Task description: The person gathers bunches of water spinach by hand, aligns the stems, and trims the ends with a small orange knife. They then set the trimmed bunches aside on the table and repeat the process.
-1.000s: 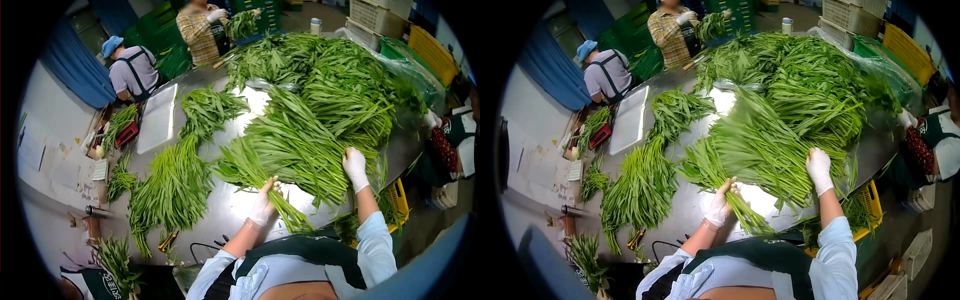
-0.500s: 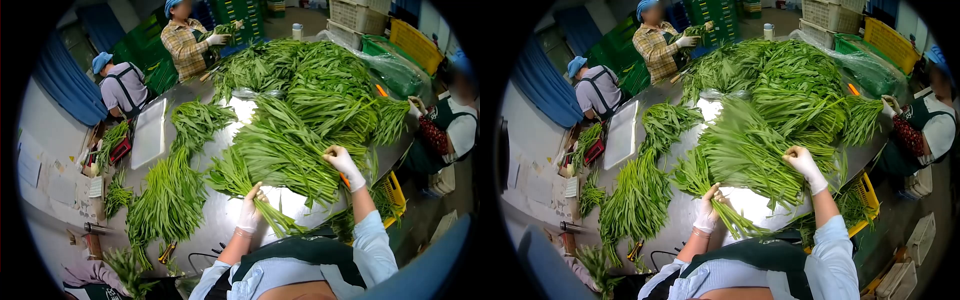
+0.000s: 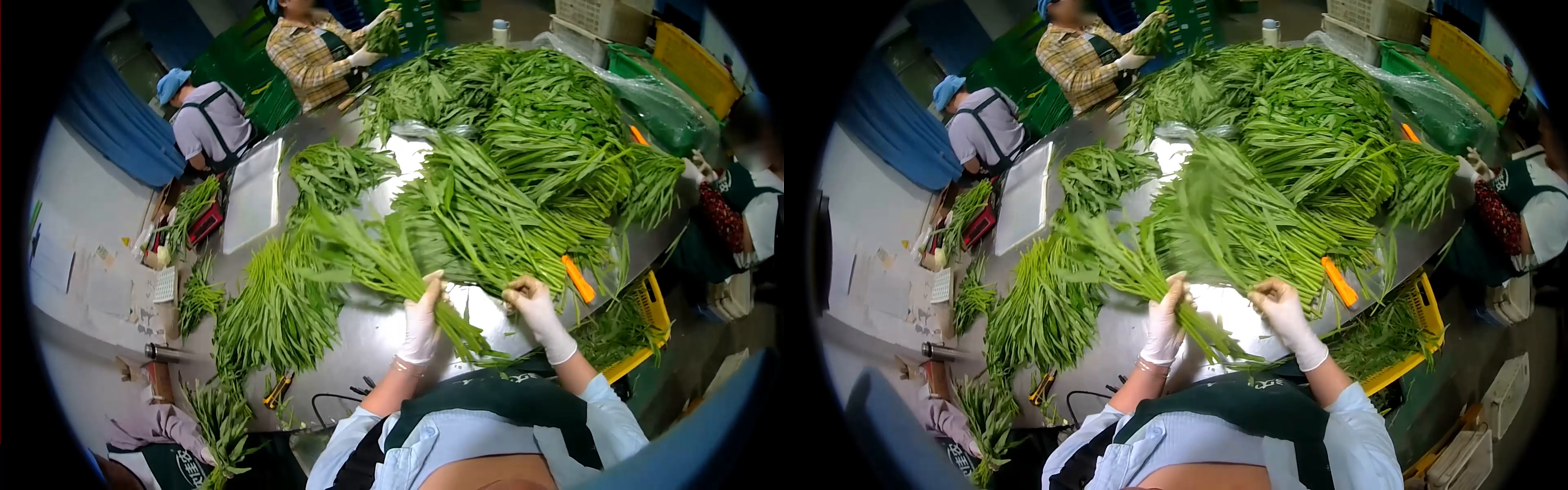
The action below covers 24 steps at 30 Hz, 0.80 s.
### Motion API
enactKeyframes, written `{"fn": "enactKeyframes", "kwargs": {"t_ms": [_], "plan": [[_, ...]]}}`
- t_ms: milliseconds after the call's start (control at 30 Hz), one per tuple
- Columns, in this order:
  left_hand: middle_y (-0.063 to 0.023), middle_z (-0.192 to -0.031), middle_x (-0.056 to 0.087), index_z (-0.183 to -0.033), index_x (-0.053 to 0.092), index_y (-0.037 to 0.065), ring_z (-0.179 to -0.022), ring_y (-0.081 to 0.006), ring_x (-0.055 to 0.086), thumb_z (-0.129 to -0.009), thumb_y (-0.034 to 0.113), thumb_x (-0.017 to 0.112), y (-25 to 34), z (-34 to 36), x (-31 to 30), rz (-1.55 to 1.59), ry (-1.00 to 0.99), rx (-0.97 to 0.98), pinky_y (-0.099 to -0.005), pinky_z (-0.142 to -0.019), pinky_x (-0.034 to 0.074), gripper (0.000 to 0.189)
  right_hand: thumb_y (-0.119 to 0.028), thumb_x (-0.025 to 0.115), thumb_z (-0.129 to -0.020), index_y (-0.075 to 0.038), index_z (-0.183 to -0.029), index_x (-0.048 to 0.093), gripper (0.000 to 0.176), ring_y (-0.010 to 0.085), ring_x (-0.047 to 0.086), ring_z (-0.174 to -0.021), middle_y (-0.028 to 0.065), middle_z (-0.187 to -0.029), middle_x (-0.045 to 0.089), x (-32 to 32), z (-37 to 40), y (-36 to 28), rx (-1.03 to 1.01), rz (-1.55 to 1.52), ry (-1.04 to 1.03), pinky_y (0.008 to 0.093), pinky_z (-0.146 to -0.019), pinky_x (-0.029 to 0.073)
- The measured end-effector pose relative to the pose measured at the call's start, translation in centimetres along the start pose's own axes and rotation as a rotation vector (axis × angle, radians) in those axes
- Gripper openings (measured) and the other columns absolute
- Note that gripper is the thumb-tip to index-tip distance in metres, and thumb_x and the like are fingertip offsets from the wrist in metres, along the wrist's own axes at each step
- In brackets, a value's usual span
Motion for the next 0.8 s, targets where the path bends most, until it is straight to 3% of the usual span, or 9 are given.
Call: {"fn": "enactKeyframes", "kwargs": {"t_ms": [200,333,367,467,500,633,667,733,800], "plan": [[0.0003,-0.077,0.057,-0.107,0.056,0.001,-0.06,-0.0056,0.051,-0.085,0.011,0.061,-1.2,-0.8,-0.4,-0.111,0.006,-0.033,-0.019,-0.05,0.044,0.025,-0.007,0.068,-0.075,0.0,-0.082,0.061,0.013,0.0115,0.059,-0.072,0.005,-0.079,0.063,3.8,2.4,0.2,-0.291,0.392,-0.216,0.0247,-0.066,0.047],[0.0007,-0.078,0.057,-0.098,0.057,0.003,-0.059,-0.0064,0.052,-0.084,0.009,0.062,-1.1,-0.1,0.0,-0.148,-0.016,-0.079,-0.0194,-0.05,0.044,0.016,-0.018,0.072,-0.073,0.0,-0.122,0.047,0.058,0.0189,0.057,-0.093,0.0132,-0.104,0.059,4.4,1.4,1.1,-0.049,0.487,-0.433,0.0295,-0.082,0.046],[0.0005,-0.08,0.058,-0.097,0.057,0.005,-0.061,-0.0068,0.053,-0.083,0.008,0.063,-1.4,0.2,0.4,-0.16,-0.03,-0.102,-0.0194,-0.05,0.043,0.016,-0.023,0.072,-0.074,0.0,-0.134,0.03,0.078,0.0224,0.053,-0.102,0.0162,-0.117,0.052,4.9,1.0,1.7,0.052,0.273,-0.484,0.0311,-0.09,0.043],[0.0,-0.083,0.058,-0.101,0.056,0.005,-0.063,-0.006,0.053,-0.083,0.008,0.063,-2.2,0.4,1.8,-0.218,-0.135,-0.013,-0.0181,-0.051,0.042,0.02,-0.02,0.064,-0.081,0.004,-0.129,0.034,0.061,0.0187,0.053,-0.101,0.0113,-0.116,0.052,7.1,-0.8,1.3,0.091,-0.068,-0.362,0.0294,-0.088,0.044],[0.0002,-0.081,0.058,-0.103,0.055,0.004,-0.062,-0.0058,0.053,-0.084,0.008,0.062,-2.4,0.5,2.0,-0.196,-0.124,-0.045,-0.0182,-0.051,0.042,0.02,-0.015,0.058,-0.085,0.004,-0.12,0.042,0.043,0.0159,0.055,-0.097,0.0095,-0.11,0.055,7.5,-0.9,-0.5,0.019,-0.009,-0.305,0.028,-0.085,0.045],[0.0007,-0.076,0.056,-0.104,0.054,0.004,-0.059,-0.0052,0.052,-0.086,0.01,0.06,-2.2,0.4,1.7,-0.097,-0.129,-0.119,-0.0186,-0.05,0.043,0.02,-0.009,0.045,-0.092,0.0,-0.104,0.049,0.016,0.0172,0.059,-0.086,0.0095,-0.098,0.059,7.8,-1.4,-0.6,-0.135,-0.285,-0.047,0.0292,-0.079,0.047],[0.0008,-0.075,0.055,-0.104,0.053,0.004,-0.059,-0.0051,0.052,-0.087,0.01,0.06,-2.3,0.3,1.4,-0.07,-0.145,-0.128,-0.0188,-0.05,0.044,0.019,-0.012,0.043,-0.094,-0.003,-0.1,0.048,0.012,0.0164,0.058,-0.078,0.0047,-0.085,0.056,7.5,-1.9,0.2,-0.14,-0.409,-0.03,0.0308,-0.075,0.049],[0.0004,-0.07,0.053,-0.097,0.054,0.003,-0.056,-0.0071,0.051,-0.087,0.01,0.059,-2.1,-0.5,0.4,-0.008,-0.064,-0.026,-0.0204,-0.048,0.045,0.013,-0.014,0.043,-0.094,-0.006,-0.099,0.047,0.01,0.0127,0.049,-0.063,-0.0005,-0.071,0.047,7.4,-0.9,-1.4,0.023,-0.832,-0.098,0.03,-0.065,0.046],[0.0001,-0.067,0.051,-0.092,0.054,0.003,-0.054,-0.0082,0.049,-0.085,0.006,0.058,-1.1,-1.7,-1.0,0.041,0.027,-0.008,-0.02,-0.046,0.043,0.009,-0.015,0.043,-0.094,-0.008,-0.099,0.045,0.009,0.0054,0.031,-0.05,-0.0038,-0.066,0.038,5.5,0.1,-1.0,0.192,-0.79,-0.321,0.0203,-0.048,0.029]]}}
Point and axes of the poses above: each hand's wrist, its own z-axis away from the middle knuckle, its own x-axis out of the palm, y = z × x, the point moved 5 cm from there along -z, towards the middle knuckle
